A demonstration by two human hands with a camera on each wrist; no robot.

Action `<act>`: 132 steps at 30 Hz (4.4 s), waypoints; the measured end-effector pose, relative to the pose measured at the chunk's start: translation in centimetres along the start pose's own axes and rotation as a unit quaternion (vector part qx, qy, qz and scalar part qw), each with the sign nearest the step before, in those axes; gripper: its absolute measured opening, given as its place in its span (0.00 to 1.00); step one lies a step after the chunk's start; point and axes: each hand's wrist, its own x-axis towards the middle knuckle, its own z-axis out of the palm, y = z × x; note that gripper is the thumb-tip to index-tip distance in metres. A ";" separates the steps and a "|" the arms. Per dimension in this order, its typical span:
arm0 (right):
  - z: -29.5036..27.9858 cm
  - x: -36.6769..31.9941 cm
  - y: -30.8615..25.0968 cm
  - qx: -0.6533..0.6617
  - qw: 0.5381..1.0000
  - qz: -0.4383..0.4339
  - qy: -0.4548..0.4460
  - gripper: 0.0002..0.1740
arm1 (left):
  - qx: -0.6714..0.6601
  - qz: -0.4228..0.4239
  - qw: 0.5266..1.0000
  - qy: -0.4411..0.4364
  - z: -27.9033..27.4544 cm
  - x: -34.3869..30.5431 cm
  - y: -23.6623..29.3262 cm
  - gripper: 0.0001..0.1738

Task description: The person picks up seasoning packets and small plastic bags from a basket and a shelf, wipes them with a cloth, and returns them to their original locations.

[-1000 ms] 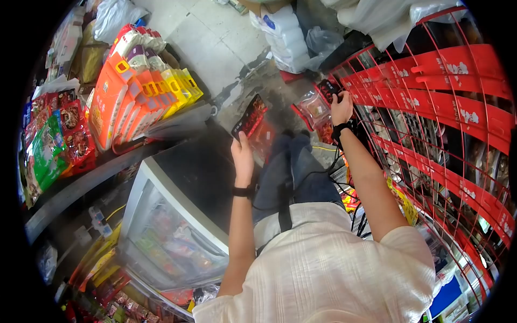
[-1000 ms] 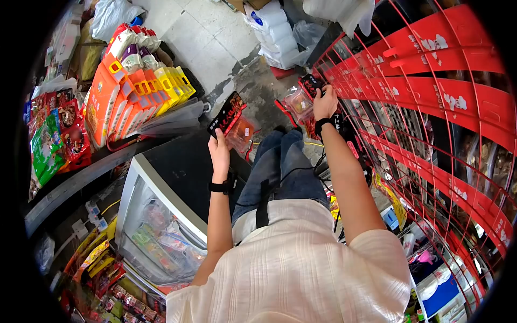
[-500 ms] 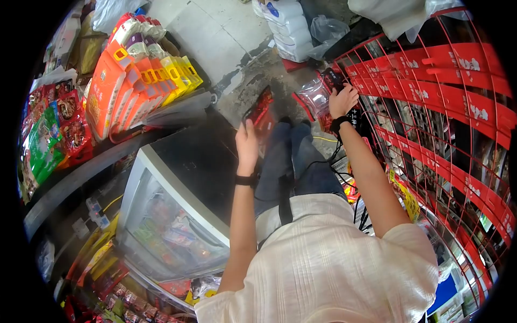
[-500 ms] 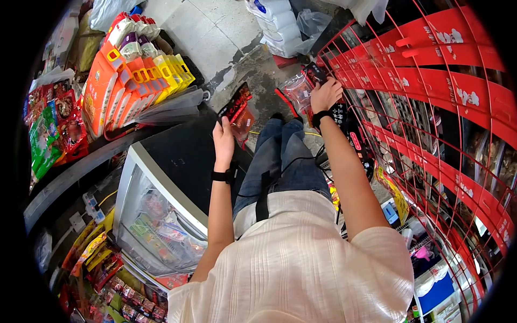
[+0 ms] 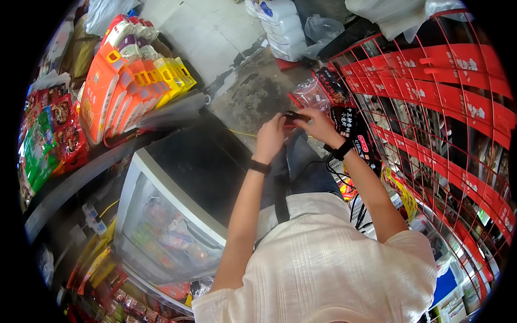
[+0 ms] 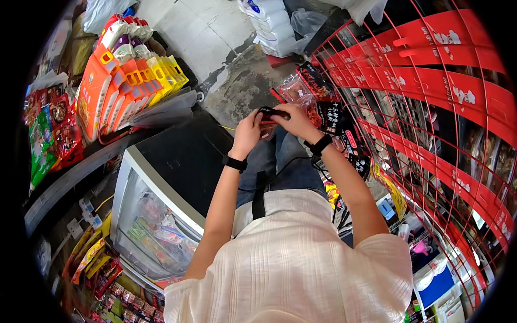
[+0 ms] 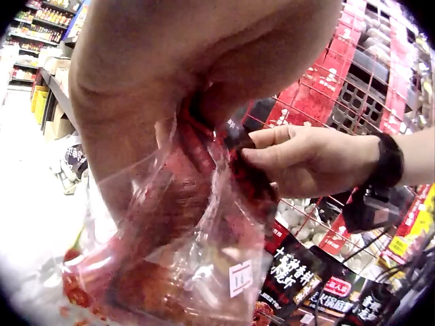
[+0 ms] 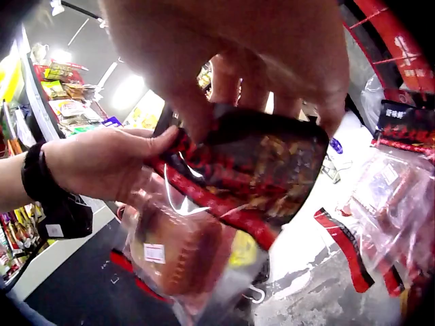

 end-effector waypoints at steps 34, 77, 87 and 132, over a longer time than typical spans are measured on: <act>-6.6 5.8 10.9 -0.105 0.847 0.213 0.475 0.10 | 0.004 0.112 0.982 0.155 9.1 12.1 -4.2 0.24; -2.5 0.1 9.0 0.098 0.898 0.097 0.417 0.09 | -0.403 -0.185 0.886 -0.132 7.7 11.8 -8.2 0.35; 1.2 -3.4 4.0 0.153 0.887 0.069 0.431 0.06 | 0.114 0.034 0.970 -0.213 5.5 19.7 -17.3 0.14; -7.5 -1.5 -9.7 0.116 0.711 -0.039 0.693 0.09 | -0.178 0.365 0.899 -0.164 5.3 11.8 15.9 0.08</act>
